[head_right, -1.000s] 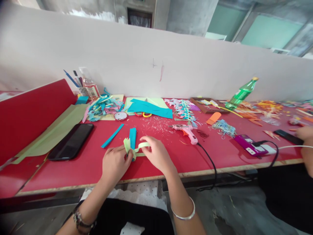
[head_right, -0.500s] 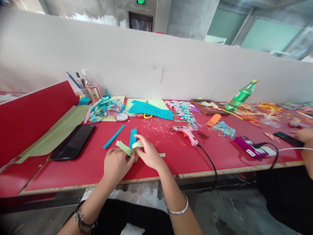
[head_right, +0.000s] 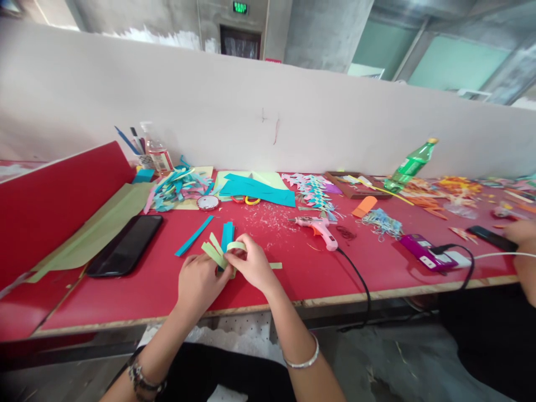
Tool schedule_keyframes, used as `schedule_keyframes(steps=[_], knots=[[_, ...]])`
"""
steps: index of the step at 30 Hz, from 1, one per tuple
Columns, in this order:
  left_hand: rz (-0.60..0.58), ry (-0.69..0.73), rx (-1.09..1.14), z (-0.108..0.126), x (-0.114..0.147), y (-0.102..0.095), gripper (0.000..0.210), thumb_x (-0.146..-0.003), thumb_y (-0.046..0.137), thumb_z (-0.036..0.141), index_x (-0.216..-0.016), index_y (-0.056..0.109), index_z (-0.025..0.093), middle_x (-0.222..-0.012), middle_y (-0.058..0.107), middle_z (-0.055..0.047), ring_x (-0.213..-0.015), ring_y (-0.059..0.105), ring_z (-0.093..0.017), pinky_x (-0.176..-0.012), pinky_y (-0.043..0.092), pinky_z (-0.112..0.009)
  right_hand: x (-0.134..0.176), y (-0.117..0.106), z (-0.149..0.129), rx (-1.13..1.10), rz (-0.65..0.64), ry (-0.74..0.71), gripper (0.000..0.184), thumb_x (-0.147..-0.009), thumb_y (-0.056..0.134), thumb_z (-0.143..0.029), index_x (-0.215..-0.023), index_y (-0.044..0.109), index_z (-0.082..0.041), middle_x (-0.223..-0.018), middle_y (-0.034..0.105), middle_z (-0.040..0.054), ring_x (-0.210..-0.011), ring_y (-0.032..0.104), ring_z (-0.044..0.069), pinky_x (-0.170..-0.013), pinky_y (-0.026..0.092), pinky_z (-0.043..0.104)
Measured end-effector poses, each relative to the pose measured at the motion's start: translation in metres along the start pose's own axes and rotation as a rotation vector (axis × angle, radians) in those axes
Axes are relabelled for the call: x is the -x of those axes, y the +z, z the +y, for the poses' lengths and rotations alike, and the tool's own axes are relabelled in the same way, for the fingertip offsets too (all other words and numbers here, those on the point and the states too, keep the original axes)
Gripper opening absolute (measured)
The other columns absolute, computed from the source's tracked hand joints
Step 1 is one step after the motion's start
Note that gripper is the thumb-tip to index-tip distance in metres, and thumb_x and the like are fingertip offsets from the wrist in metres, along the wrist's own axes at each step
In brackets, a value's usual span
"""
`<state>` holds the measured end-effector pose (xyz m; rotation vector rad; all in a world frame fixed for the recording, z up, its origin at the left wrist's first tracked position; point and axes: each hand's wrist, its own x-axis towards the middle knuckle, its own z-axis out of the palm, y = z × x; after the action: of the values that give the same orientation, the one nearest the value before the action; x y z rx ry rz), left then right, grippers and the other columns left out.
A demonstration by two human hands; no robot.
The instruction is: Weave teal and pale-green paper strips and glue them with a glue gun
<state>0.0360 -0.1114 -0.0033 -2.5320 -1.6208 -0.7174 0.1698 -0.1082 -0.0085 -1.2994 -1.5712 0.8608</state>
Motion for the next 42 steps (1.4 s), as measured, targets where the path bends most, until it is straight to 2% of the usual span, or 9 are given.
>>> schedule_keyframes(steps=[4, 11, 17, 20, 24, 29, 32, 38, 42], knots=[[-0.003, -0.004, 0.016, -0.001, 0.000, 0.000, 0.022, -0.077, 0.045, 0.026, -0.066, 0.062, 0.017, -0.061, 0.063, -0.004, -0.064, 0.060, -0.019, -0.067, 0.035, -0.031, 0.001, -0.003, -0.005, 0.047, -0.093, -0.059, 0.012, -0.078, 0.047, -0.028, -0.084, 0.053, -0.020, -0.080, 0.056, -0.0006, -0.077, 0.054, 0.014, -0.069, 0.041, 0.025], [0.024, -0.001, 0.024, -0.002, -0.001, 0.002, 0.027, -0.080, 0.043, 0.029, -0.065, 0.063, 0.017, -0.061, 0.063, -0.004, -0.063, 0.060, -0.018, -0.067, 0.035, -0.030, 0.000, -0.002, 0.003, -0.029, -0.104, -0.021, 0.014, -0.078, 0.046, -0.025, -0.085, 0.056, -0.019, -0.079, 0.058, 0.0008, -0.071, 0.054, 0.013, -0.063, 0.042, 0.024], [0.032, 0.004, 0.011, -0.002, 0.000, 0.002, 0.031, -0.083, 0.040, 0.030, -0.067, 0.063, 0.017, -0.063, 0.064, -0.004, -0.062, 0.060, -0.018, -0.065, 0.035, -0.031, 0.001, -0.003, 0.006, -0.006, -0.092, -0.061, 0.016, -0.080, 0.044, -0.022, -0.083, 0.060, -0.018, -0.084, 0.059, 0.0024, -0.079, 0.055, 0.013, -0.068, 0.043, 0.024], [0.032, 0.005, -0.005, -0.002, 0.000, 0.002, 0.031, -0.084, 0.039, 0.028, -0.067, 0.063, 0.017, -0.063, 0.064, -0.004, -0.063, 0.060, -0.019, -0.065, 0.035, -0.031, 0.001, -0.004, 0.007, -0.011, -0.087, -0.087, 0.021, -0.082, 0.039, -0.019, -0.086, 0.060, -0.019, -0.086, 0.059, 0.0023, -0.082, 0.054, 0.013, -0.074, 0.043, 0.025], [0.035, -0.001, 0.003, -0.002, -0.001, 0.003, 0.031, -0.084, 0.037, 0.026, -0.070, 0.063, 0.017, -0.064, 0.064, -0.004, -0.063, 0.060, -0.018, -0.064, 0.034, -0.030, 0.002, -0.004, 0.009, -0.022, -0.107, -0.094, 0.028, -0.083, 0.034, -0.015, -0.092, 0.059, -0.020, -0.086, 0.059, 0.0016, -0.075, 0.054, 0.011, -0.071, 0.044, 0.025], [0.025, -0.021, -0.034, -0.003, 0.000, 0.006, 0.037, -0.085, 0.037, 0.030, -0.062, 0.062, 0.015, -0.057, 0.062, -0.006, -0.060, 0.059, -0.018, -0.064, 0.034, -0.030, 0.001, -0.002, 0.011, -0.090, -0.091, -0.040, 0.027, -0.084, 0.032, -0.017, -0.096, 0.055, -0.020, -0.087, 0.059, 0.0019, -0.073, 0.055, 0.011, -0.071, 0.045, 0.026], [0.021, -0.015, -0.030, -0.004, 0.000, 0.006, 0.036, -0.085, 0.036, 0.028, -0.064, 0.062, 0.016, -0.060, 0.062, -0.005, -0.061, 0.059, -0.018, -0.064, 0.033, -0.030, 0.001, -0.002, 0.012, -0.113, -0.102, -0.006, 0.025, -0.083, 0.033, -0.018, -0.098, 0.053, -0.020, -0.088, 0.058, 0.0017, -0.071, 0.055, 0.010, -0.069, 0.045, 0.025], [0.016, 0.006, -0.001, -0.002, 0.000, 0.004, 0.028, -0.083, 0.037, 0.021, -0.067, 0.059, 0.017, -0.066, 0.063, -0.003, -0.065, 0.059, -0.017, -0.066, 0.032, -0.031, -0.010, -0.010, 0.002, 0.079, -0.114, -0.055, 0.022, -0.080, 0.036, -0.015, -0.089, 0.056, -0.020, -0.085, 0.059, 0.0004, -0.072, 0.055, 0.011, -0.070, 0.044, 0.026], [0.017, 0.007, 0.000, -0.002, 0.001, 0.004, 0.030, -0.085, 0.036, 0.022, -0.063, 0.057, 0.017, -0.064, 0.062, -0.003, -0.063, 0.058, -0.017, -0.066, 0.031, -0.032, -0.036, -0.014, -0.009, 0.221, -0.128, -0.190, 0.021, -0.079, 0.040, -0.013, -0.090, 0.057, -0.019, -0.089, 0.059, 0.0019, -0.081, 0.055, 0.012, -0.072, 0.042, 0.025]])
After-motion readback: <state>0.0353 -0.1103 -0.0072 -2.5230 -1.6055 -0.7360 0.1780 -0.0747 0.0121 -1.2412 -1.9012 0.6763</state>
